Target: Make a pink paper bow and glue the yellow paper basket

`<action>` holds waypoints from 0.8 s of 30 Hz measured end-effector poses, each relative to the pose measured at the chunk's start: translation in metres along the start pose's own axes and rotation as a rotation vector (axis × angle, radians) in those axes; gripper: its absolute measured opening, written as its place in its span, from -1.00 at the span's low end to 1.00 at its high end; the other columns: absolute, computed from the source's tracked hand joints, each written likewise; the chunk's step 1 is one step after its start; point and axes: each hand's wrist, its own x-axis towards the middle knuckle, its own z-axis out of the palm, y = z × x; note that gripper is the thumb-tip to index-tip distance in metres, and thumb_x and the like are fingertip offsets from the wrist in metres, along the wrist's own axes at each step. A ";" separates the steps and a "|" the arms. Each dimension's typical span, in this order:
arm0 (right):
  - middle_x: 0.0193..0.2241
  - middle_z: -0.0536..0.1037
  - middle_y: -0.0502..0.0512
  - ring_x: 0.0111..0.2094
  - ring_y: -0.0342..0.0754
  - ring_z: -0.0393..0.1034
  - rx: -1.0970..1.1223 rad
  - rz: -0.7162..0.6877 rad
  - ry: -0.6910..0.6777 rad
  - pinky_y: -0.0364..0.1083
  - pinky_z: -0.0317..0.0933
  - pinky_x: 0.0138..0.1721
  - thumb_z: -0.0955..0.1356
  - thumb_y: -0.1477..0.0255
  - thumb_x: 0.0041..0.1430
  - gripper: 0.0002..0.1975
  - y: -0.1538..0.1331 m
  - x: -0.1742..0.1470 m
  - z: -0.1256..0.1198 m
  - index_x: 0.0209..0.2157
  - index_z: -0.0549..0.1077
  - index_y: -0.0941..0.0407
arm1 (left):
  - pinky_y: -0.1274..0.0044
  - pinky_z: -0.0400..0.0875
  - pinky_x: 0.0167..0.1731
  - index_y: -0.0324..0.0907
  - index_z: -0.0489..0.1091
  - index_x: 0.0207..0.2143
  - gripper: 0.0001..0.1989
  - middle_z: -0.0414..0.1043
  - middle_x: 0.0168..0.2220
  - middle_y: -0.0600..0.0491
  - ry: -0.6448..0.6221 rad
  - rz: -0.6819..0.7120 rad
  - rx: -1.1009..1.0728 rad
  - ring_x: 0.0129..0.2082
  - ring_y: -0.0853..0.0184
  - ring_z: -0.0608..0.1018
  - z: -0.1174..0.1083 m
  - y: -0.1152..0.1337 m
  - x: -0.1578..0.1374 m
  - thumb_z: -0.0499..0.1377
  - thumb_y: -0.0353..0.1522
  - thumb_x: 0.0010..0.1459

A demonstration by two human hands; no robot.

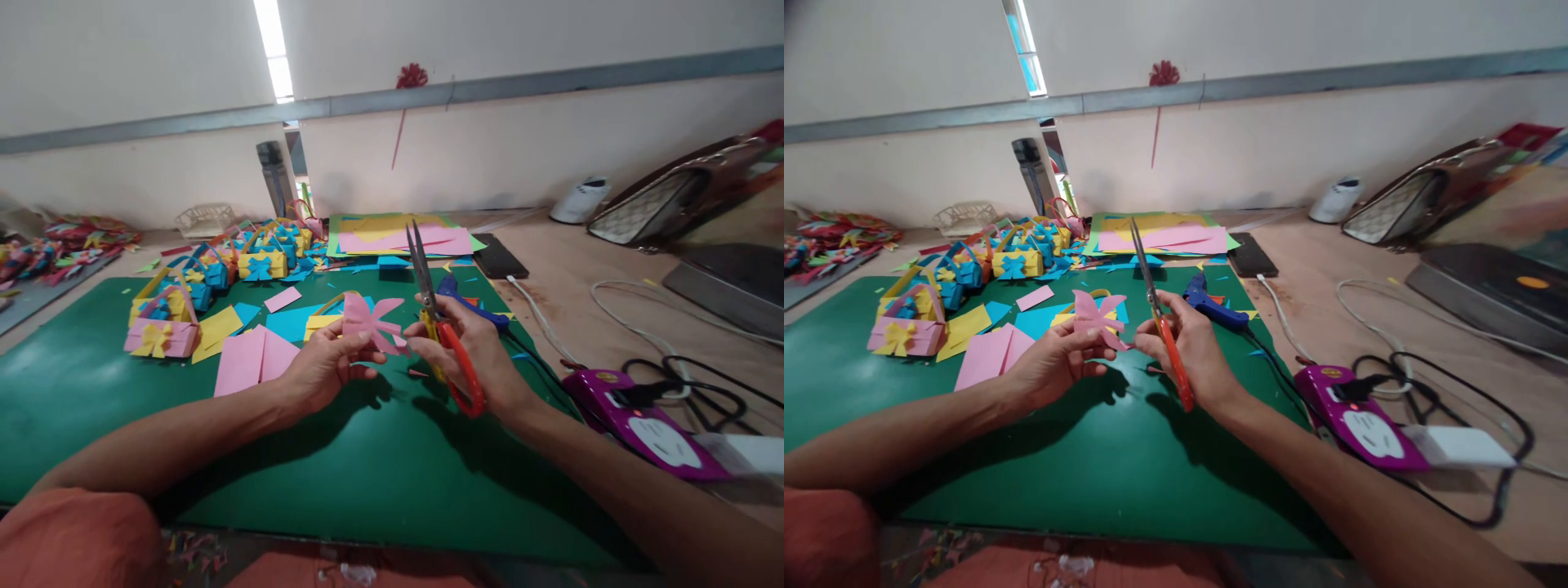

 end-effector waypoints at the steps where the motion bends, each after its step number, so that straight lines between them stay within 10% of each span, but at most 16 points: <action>1: -0.42 0.48 -0.01 -0.49 -0.10 0.36 -0.002 -0.004 -0.002 -0.11 0.28 -0.54 0.48 0.27 -0.22 -0.43 -0.001 -0.001 0.000 -0.12 0.31 0.10 | 0.61 0.45 -0.54 -0.29 0.40 -0.32 -0.79 0.48 -0.40 0.02 0.011 0.000 -0.006 -0.47 0.41 0.53 0.000 -0.001 0.000 0.31 -0.42 -0.03; 24: -0.51 0.42 -0.09 -0.55 -0.17 0.29 -0.110 0.094 -0.233 -0.17 0.15 -0.56 0.38 0.51 -0.19 -0.57 -0.004 0.001 -0.013 -0.16 0.36 0.12 | 0.60 0.34 -0.50 -0.26 0.41 -0.49 -0.68 0.37 -0.54 0.10 -0.148 0.026 0.128 -0.55 0.47 0.41 -0.007 -0.005 0.011 0.40 -0.23 -0.18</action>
